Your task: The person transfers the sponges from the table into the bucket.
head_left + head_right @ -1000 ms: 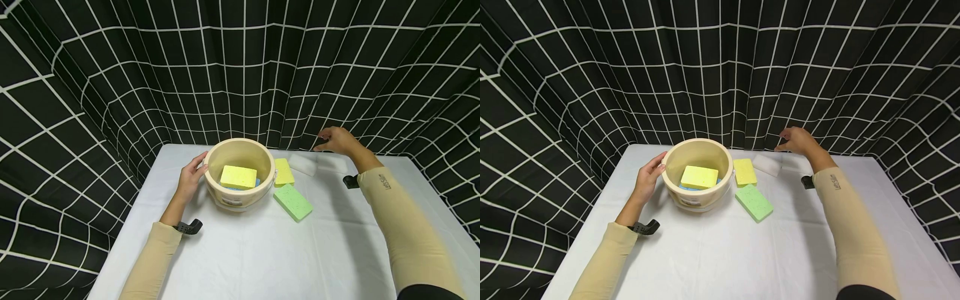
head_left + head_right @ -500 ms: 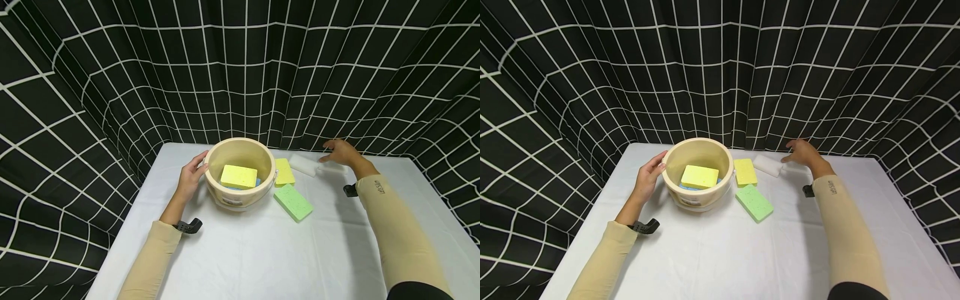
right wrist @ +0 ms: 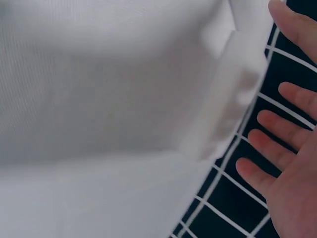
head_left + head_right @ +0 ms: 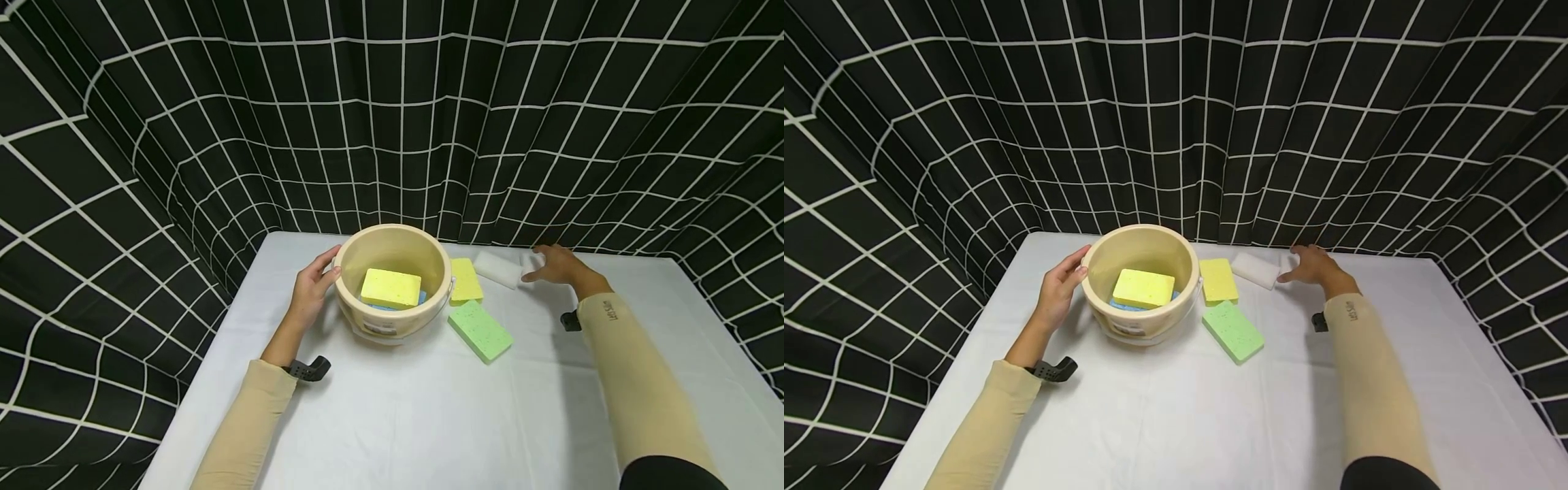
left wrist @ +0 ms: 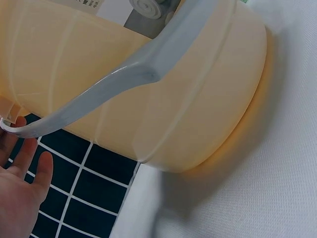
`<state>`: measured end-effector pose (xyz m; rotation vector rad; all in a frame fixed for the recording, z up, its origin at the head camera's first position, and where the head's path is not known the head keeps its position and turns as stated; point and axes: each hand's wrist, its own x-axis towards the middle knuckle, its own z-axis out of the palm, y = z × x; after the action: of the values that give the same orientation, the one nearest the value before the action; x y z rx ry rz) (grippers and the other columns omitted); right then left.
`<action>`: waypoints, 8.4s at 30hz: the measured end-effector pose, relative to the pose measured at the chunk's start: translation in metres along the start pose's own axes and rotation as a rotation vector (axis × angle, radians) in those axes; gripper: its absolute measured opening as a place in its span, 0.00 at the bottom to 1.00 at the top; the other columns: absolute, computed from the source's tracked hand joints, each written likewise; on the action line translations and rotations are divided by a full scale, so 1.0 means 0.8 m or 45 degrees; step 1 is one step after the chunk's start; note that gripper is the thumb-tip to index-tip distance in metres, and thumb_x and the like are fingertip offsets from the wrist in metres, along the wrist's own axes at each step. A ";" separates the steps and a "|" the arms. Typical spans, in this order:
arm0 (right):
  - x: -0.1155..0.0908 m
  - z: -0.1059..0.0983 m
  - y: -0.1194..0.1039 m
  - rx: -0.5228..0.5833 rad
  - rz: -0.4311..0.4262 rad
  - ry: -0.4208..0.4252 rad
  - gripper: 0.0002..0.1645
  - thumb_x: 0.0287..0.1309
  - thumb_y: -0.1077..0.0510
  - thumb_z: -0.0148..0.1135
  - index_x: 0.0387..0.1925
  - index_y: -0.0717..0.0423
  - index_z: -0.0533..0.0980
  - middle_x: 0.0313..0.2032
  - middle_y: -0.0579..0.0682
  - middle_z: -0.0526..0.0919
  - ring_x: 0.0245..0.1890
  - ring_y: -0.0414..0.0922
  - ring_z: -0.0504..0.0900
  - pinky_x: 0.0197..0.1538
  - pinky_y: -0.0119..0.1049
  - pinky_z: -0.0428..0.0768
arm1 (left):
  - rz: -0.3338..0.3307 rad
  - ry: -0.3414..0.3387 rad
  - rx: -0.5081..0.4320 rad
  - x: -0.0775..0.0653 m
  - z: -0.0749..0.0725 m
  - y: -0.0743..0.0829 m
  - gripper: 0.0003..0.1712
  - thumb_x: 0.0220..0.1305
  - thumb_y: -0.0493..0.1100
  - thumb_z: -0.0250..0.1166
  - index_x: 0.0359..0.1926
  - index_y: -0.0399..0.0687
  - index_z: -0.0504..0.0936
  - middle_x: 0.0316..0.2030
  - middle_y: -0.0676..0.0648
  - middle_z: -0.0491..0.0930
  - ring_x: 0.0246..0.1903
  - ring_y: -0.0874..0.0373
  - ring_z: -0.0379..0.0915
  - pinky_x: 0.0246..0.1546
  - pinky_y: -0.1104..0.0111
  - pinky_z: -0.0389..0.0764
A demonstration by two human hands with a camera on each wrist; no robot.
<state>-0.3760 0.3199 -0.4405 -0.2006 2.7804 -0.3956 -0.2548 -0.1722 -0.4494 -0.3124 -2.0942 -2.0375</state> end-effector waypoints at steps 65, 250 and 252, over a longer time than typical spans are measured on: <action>-0.027 -0.010 0.034 -0.007 0.106 0.200 0.47 0.57 0.49 0.62 0.66 0.77 0.56 0.57 0.77 0.64 0.53 0.68 0.68 0.57 0.64 0.73 | 0.019 0.012 -0.040 -0.001 0.002 -0.002 0.25 0.68 0.35 0.57 0.65 0.32 0.69 0.68 0.38 0.67 0.73 0.53 0.55 0.63 0.83 0.70; -0.033 0.039 -0.360 -0.185 -0.724 0.027 0.40 0.53 0.44 0.70 0.65 0.53 0.70 0.64 0.55 0.74 0.62 0.51 0.72 0.72 0.43 0.68 | 0.025 0.083 -0.030 0.002 0.006 0.009 0.22 0.68 0.33 0.57 0.62 0.30 0.72 0.62 0.35 0.71 0.65 0.53 0.64 0.60 0.82 0.73; -0.033 0.040 -0.360 -0.195 -0.721 0.016 0.40 0.53 0.44 0.70 0.65 0.53 0.70 0.63 0.55 0.74 0.62 0.51 0.73 0.71 0.43 0.68 | 0.025 0.085 -0.030 0.002 0.006 0.009 0.22 0.68 0.33 0.57 0.62 0.30 0.72 0.62 0.35 0.71 0.65 0.53 0.64 0.60 0.82 0.73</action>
<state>-0.3137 0.0429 -0.3774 -1.0336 2.7250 -0.3097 -0.2544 -0.1669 -0.4420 -0.2638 -2.0213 -2.0340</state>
